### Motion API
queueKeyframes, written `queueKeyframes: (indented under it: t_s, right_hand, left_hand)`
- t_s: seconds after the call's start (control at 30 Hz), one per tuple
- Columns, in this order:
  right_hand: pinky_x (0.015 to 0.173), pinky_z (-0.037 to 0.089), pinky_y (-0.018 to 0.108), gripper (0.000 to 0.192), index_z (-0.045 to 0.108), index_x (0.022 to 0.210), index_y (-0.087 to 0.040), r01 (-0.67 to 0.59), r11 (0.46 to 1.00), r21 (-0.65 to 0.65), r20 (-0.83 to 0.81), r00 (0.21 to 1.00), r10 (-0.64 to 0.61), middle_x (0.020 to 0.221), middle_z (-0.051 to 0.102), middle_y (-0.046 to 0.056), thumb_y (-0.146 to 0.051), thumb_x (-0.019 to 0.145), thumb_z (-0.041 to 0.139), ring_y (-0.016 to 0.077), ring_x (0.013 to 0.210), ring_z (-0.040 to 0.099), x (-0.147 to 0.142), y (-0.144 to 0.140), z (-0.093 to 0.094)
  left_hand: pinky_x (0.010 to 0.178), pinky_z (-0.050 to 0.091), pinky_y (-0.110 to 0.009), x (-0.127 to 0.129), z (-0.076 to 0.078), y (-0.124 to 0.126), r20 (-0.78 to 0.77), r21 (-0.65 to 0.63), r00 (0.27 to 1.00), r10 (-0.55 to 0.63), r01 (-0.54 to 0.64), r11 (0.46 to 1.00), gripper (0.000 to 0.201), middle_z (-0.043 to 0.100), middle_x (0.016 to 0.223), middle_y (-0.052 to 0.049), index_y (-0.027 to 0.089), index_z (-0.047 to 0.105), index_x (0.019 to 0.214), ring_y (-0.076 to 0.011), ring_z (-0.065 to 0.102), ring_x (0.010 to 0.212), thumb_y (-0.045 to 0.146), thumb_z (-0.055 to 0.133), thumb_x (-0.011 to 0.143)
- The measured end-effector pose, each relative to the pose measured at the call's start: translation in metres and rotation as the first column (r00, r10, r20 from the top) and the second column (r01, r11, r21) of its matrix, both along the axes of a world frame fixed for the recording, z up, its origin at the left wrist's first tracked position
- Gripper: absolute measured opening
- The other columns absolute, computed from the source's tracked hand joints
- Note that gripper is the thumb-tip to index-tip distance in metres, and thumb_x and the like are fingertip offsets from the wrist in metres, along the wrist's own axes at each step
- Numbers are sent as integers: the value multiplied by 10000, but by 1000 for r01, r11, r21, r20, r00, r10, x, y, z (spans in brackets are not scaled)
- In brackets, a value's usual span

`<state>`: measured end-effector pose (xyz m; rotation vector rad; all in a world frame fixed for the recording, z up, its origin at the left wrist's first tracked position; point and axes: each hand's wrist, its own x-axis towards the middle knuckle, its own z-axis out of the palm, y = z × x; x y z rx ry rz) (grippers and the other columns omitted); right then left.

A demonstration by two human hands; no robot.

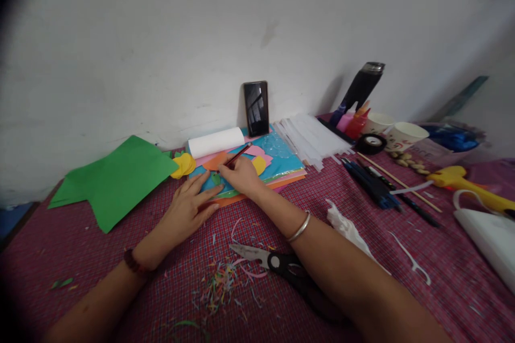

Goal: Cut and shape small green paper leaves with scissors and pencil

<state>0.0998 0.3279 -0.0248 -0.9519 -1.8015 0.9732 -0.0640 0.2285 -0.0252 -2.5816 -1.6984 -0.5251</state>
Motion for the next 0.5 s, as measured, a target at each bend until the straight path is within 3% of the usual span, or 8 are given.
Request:
queueKeyframes:
  t_s: [0.5]
  right_hand:
    - [626, 492, 241, 112, 640, 755, -146, -10, 1000, 16, 23, 1000, 10, 709, 678, 35, -207, 791, 553, 140, 658, 633, -2, 1, -1]
  left_hand:
    - [1058, 318, -555, 1, -1, 0, 0, 6, 1000, 1, -1, 1000, 368, 367, 1470, -87, 297, 567, 1255, -310, 314, 1347, 343, 517, 893]
